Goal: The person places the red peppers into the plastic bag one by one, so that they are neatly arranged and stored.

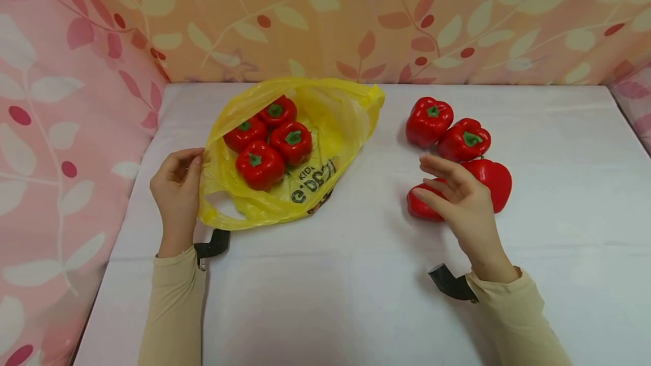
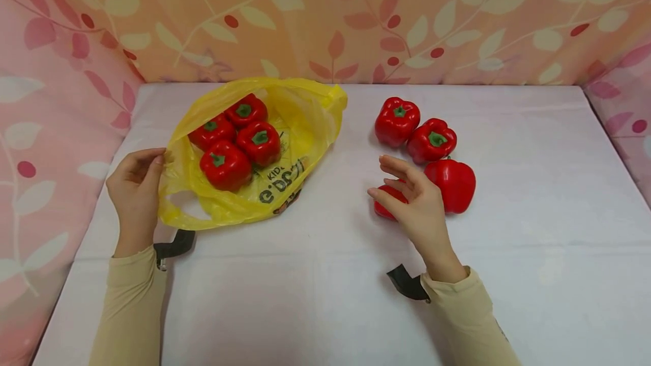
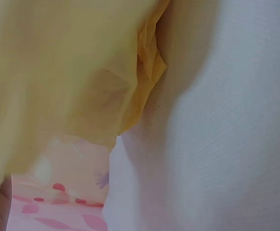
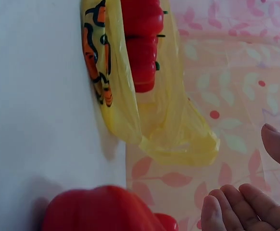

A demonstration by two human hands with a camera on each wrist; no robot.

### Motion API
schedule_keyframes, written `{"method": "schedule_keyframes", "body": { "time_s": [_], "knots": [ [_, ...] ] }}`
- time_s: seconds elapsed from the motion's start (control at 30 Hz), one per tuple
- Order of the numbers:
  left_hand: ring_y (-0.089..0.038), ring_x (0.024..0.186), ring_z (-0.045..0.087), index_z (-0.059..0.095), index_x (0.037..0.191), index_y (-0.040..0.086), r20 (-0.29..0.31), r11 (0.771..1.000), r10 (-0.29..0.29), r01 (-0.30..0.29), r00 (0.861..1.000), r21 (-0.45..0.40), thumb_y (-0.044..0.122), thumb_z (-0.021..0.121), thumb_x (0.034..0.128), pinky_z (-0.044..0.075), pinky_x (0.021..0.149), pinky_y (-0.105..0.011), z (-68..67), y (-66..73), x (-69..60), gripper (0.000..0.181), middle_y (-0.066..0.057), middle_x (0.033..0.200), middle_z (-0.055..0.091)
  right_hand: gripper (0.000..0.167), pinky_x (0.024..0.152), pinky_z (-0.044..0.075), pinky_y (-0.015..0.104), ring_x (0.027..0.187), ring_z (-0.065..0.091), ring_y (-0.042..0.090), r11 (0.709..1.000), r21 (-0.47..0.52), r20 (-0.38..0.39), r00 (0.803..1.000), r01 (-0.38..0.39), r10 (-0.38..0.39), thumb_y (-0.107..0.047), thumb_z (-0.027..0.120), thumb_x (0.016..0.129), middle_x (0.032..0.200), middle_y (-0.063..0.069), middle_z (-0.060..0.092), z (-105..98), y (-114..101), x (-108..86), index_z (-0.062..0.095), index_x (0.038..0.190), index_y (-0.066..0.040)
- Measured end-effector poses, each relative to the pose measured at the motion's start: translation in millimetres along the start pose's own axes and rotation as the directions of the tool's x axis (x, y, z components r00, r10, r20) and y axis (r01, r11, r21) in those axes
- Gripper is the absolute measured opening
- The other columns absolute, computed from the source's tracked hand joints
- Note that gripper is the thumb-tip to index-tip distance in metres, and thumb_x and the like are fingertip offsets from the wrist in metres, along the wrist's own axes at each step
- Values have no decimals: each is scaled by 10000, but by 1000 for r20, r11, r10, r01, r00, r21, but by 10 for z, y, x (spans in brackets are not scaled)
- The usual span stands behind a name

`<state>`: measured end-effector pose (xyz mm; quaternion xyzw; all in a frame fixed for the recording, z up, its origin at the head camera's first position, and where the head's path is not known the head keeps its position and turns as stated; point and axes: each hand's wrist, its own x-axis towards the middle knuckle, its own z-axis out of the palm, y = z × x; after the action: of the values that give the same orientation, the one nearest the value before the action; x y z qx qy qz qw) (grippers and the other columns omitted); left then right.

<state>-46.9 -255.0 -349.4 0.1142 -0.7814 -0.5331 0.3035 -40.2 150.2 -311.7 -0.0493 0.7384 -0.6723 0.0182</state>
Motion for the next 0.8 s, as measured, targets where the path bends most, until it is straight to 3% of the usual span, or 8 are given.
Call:
{"method": "schedule_keyframes", "body": {
  "time_s": [0.2, 0.37, 0.63, 0.8],
  "knots": [
    [-85, 771, 615, 693, 983, -62, -2, 1000, -2, 2, 1000, -9, 0, 615, 891, 487, 701, -136, -2, 4, 0, 136, 58, 862, 660, 453, 836, 500, 192, 1080, 575, 214, 996, 75, -74, 997, 38, -32, 79, 645, 837, 1222, 72, 597, -139, 23, -148, 551, 1275, 14],
    [-90, 775, 608, 699, 984, -46, 0, 1000, -3, 3, 1000, 6, 15, 617, 894, 484, 701, -137, -1, 3, 5, 136, 37, 875, 665, 448, 835, 504, 217, 1060, 584, 239, 993, 112, -174, 985, 24, -4, 118, 640, 820, 1206, 134, 597, -239, 66, -265, 550, 1256, 63],
    [-86, 782, 610, 706, 982, -27, 1, 1000, -4, 4, 1000, 17, 29, 621, 896, 485, 712, -137, 5, -2, 5, 133, -14, 896, 678, 435, 815, 510, 205, 1060, 570, 261, 988, 156, -375, 925, -6, 65, 148, 645, 796, 1166, 154, 608, -342, 152, -401, 557, 1221, 108],
    [-89, 791, 614, 711, 983, -9, 1, 1000, -10, 10, 1000, 19, 36, 621, 897, 492, 730, -140, 6, -9, 3, 132, -63, 920, 680, 414, 803, 510, 200, 1043, 565, 268, 984, 174, -451, 884, -44, 119, 115, 660, 802, 1133, 148, 618, -361, 216, -484, 580, 1207, 88]
  ]
}}
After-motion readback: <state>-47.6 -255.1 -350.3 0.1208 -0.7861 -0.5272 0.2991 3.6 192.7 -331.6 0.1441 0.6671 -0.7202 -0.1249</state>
